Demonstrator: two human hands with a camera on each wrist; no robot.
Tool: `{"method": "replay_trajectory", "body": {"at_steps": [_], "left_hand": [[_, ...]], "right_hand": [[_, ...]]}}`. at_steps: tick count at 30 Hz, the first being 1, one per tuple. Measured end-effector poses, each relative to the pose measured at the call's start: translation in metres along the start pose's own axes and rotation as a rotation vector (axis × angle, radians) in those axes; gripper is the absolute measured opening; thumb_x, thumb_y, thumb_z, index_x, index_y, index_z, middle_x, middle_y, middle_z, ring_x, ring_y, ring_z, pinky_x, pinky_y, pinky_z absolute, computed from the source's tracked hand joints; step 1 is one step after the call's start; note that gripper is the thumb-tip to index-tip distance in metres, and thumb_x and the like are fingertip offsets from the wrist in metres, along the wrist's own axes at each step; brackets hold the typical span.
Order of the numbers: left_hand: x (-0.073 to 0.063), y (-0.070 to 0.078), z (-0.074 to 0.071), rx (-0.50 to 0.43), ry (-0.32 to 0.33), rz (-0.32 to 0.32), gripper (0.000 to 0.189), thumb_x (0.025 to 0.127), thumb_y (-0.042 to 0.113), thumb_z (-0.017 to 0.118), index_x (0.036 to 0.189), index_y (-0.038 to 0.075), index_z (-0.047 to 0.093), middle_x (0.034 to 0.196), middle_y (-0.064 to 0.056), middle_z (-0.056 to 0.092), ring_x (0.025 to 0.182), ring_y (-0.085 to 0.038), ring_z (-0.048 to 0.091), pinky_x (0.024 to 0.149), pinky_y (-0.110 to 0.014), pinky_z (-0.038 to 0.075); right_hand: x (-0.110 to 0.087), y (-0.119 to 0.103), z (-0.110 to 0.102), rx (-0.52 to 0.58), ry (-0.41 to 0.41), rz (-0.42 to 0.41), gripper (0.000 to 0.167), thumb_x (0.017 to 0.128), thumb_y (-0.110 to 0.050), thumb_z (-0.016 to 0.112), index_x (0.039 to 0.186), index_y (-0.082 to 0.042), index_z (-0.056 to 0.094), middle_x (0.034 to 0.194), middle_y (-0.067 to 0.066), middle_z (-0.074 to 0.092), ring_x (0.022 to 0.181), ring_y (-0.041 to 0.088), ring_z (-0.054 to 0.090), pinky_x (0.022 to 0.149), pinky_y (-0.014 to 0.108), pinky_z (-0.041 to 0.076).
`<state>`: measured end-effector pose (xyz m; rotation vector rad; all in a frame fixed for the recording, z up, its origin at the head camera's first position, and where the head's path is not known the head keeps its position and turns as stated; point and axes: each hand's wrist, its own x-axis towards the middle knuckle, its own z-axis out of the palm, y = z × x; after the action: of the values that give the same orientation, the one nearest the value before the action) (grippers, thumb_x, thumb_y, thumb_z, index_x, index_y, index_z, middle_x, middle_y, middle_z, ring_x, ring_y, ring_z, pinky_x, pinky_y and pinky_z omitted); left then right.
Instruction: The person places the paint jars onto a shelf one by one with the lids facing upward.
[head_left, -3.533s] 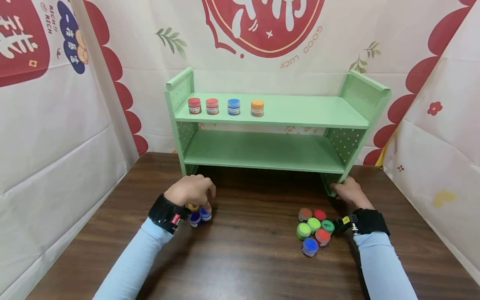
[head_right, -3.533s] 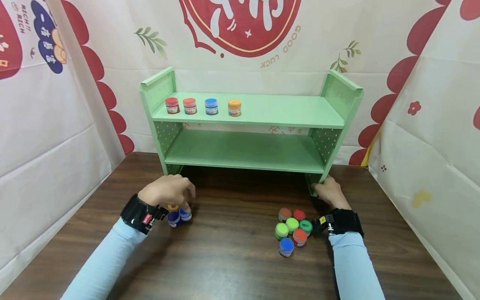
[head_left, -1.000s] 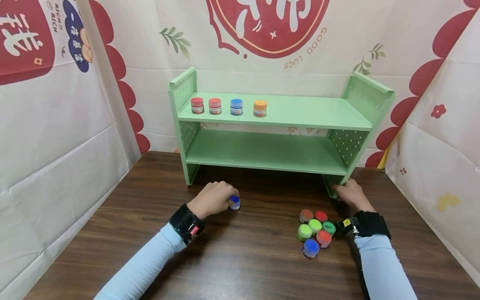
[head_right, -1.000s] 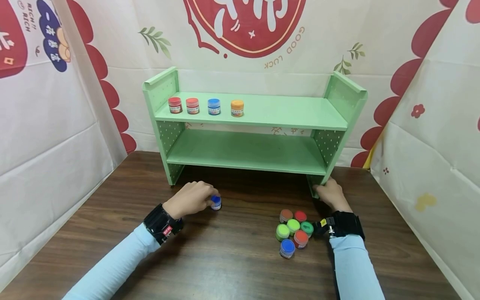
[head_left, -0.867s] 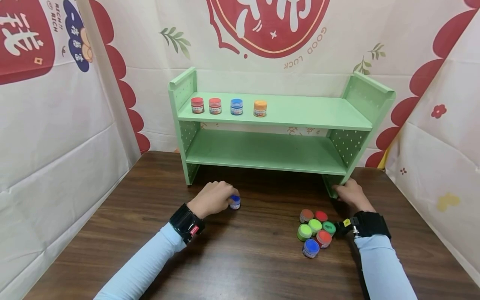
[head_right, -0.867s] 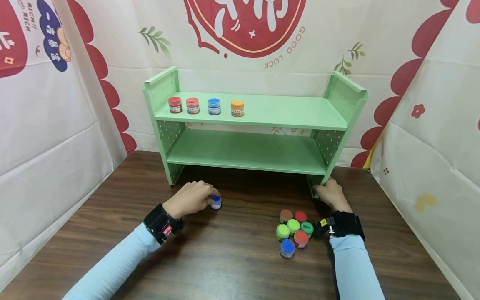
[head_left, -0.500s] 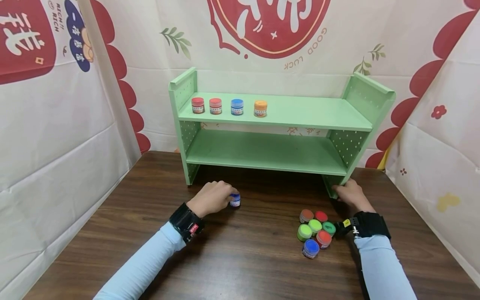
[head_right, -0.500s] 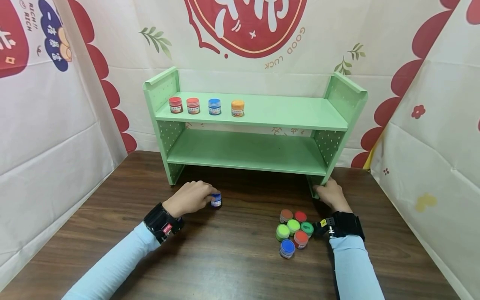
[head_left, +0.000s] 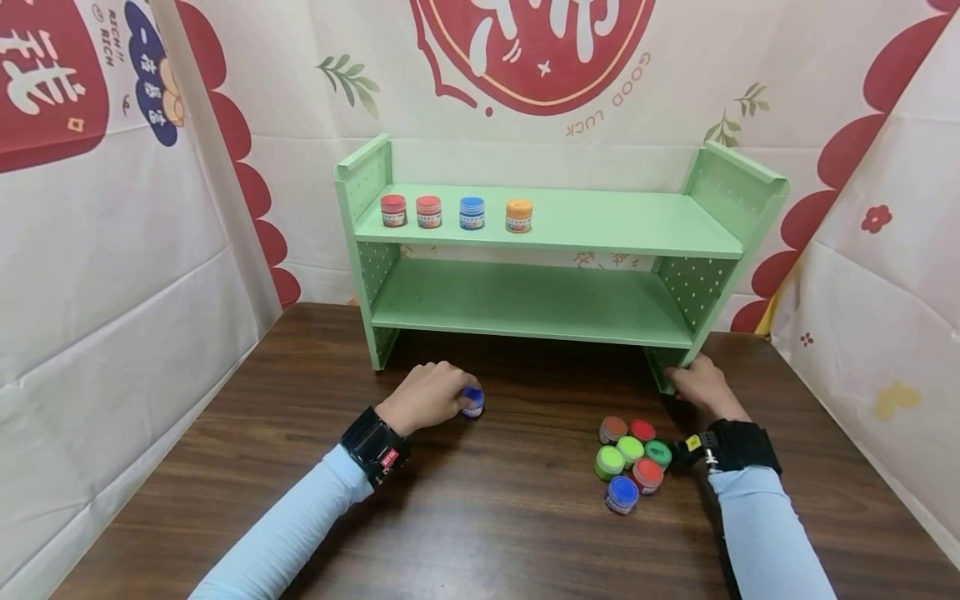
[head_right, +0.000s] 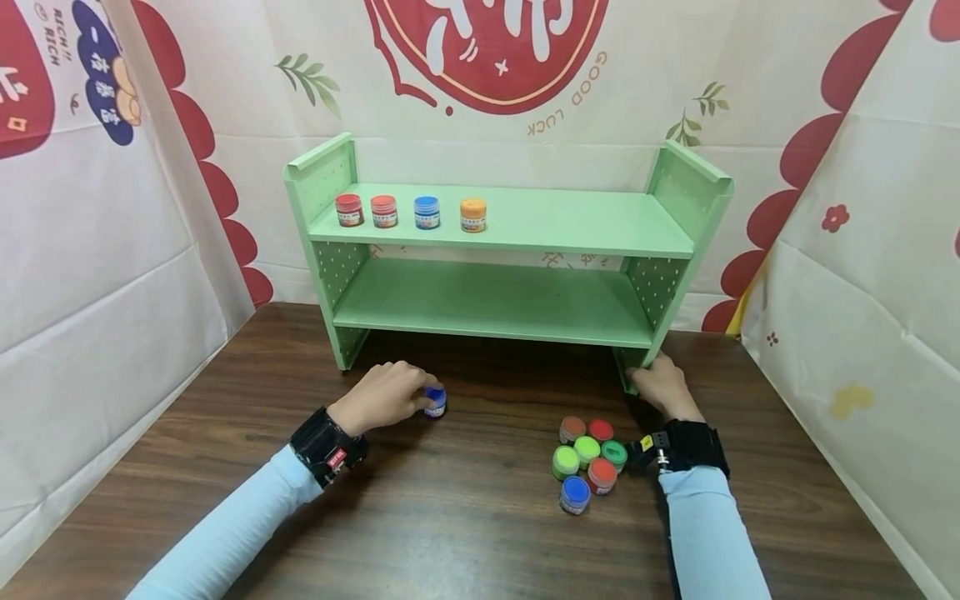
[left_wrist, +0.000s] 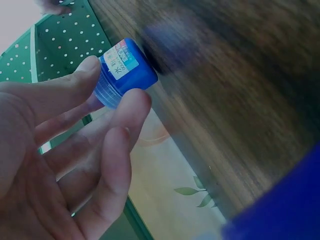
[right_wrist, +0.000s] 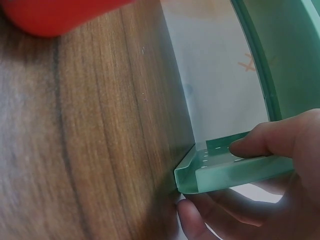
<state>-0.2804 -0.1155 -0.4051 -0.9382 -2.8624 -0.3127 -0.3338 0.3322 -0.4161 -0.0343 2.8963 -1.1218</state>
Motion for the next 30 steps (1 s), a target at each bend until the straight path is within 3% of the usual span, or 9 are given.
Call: {"method": "replay_trajectory", "body": {"at_steps": [11,20,30], "left_hand": [[0.0002,-0.0001,-0.0004,0.014,0.004,0.027,0.022,0.096,0.021,0.074,0.117,0.015,0.076,0.103,0.001,0.077,0.084,-0.011,0.071,0.065,-0.027,0.056],[0.0006,0.0034,-0.0025,-0.043,-0.002,0.017,0.026,0.095,0.032,0.074,0.115,0.015,0.077,0.098,0.003,0.075,0.067,-0.005,0.057,0.055,-0.021,0.046],[0.0005,0.0056,-0.002,-0.053,0.035,0.018,0.03,0.094,0.037,0.076,0.114,0.015,0.077,0.098,0.004,0.075,0.07,-0.005,0.059,0.056,-0.021,0.047]], "right_hand": [[0.002,0.0038,-0.0007,-0.012,0.002,-0.006,0.049,0.102,-0.021,0.05,0.134,0.015,0.042,0.116,0.034,0.057,0.078,0.023,0.065,0.067,0.033,0.055],[0.0032,0.0038,-0.0007,-0.03,0.002,-0.033,0.046,0.102,-0.02,0.05,0.131,0.016,0.043,0.112,0.035,0.059,0.075,0.022,0.066,0.066,0.032,0.054],[0.0009,0.002,-0.0022,-0.035,0.001,-0.026,0.044,0.102,-0.02,0.05,0.128,0.015,0.044,0.107,0.033,0.06,0.074,0.025,0.066,0.065,0.033,0.054]]}}
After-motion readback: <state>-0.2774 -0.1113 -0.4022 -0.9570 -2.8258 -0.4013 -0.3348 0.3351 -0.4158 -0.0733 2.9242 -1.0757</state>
